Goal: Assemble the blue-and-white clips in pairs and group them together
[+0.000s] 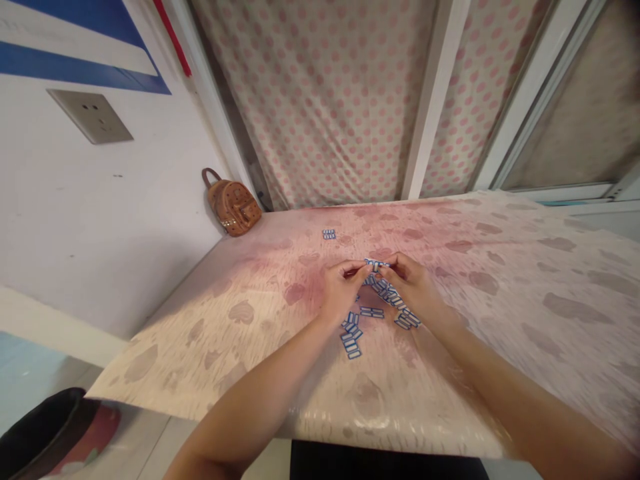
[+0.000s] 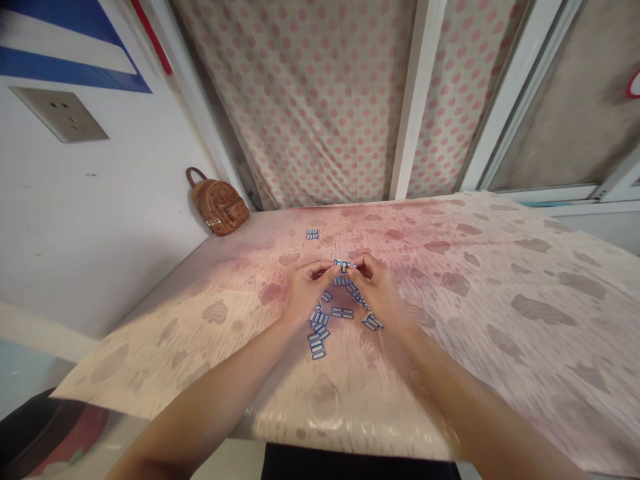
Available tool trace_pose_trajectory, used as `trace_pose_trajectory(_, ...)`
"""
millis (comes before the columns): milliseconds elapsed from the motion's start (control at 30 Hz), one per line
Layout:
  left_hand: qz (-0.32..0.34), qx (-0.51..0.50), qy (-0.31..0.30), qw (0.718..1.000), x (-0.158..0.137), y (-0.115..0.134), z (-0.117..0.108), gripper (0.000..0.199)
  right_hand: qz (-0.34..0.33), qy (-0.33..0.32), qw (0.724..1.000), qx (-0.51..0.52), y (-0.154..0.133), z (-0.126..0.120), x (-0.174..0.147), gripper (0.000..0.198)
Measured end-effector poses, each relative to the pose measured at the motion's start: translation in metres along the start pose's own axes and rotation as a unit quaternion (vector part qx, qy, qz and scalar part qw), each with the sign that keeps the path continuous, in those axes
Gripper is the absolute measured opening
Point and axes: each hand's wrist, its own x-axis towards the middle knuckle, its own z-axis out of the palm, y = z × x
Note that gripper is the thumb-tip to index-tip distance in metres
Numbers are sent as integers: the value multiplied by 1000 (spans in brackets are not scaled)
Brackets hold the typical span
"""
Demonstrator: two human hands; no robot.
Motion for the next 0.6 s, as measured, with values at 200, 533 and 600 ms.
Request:
trace_pose_trajectory(200,10,-7,-7,1000,0,0,-1,21,21,40,999,13,4,-1,1,22)
trace_pose_trajectory(533,-3,-41,13,999,3,-12,1,20,2,26,999,-28,5,-3,1,13)
trace_pose_trajectory(600,-12,-44,16,999,3,-12,1,18,0,29,999,-44,4,-3,0,12)
